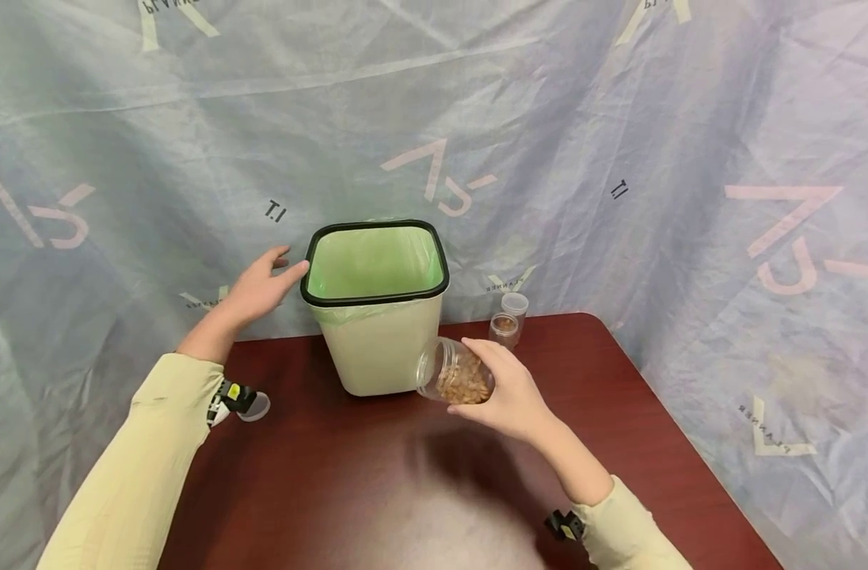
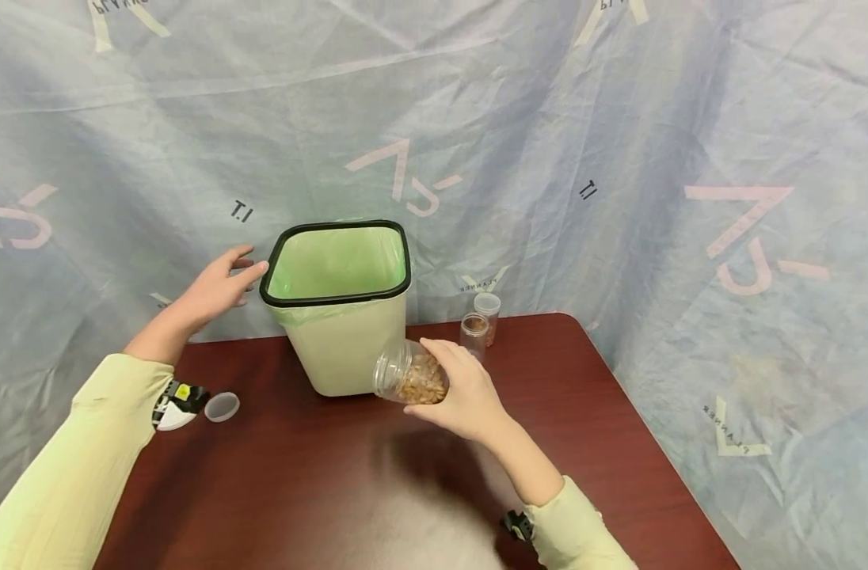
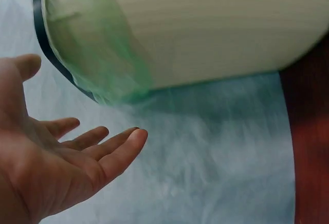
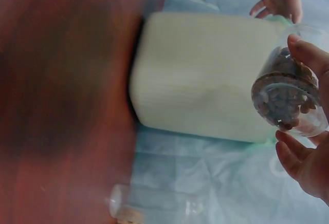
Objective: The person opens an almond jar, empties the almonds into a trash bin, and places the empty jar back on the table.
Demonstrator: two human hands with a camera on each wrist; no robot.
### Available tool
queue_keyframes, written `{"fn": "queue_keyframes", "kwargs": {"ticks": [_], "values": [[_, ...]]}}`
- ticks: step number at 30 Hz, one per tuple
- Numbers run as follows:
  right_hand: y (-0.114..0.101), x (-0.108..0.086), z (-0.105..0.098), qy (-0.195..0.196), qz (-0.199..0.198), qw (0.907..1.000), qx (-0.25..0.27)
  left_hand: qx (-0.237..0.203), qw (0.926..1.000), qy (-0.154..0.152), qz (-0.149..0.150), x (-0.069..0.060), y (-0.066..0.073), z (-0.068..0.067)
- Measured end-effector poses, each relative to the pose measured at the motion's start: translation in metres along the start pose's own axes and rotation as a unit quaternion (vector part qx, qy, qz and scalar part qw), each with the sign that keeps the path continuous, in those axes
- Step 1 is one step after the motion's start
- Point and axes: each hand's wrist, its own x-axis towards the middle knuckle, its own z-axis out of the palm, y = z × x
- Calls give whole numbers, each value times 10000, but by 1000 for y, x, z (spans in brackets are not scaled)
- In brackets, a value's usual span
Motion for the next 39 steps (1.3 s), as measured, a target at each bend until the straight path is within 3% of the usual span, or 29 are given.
{"fn": "queue_keyframes", "kwargs": {"ticks": [4,9,19,24,32,39], "values": [[3,10,-11,142,24,9998,-123,-342,9993,-38,-155,6,13,4],[5,22,-22,227,-17,9996,-163,-155,9994,-87,-303,13,24,6],[10,50,-43,303,-110,9992,-248,-144,9978,-149,-636,26,32,8],[12,64,-52,340,-52,9992,-225,-476,9949,-222,-857,33,37,11],[12,92,-63,292,52,9990,-330,-662,9925,-41,-1026,39,44,16],[12,120,-75,205,-6,9983,-551,-755,9923,285,-937,43,40,19]]}}
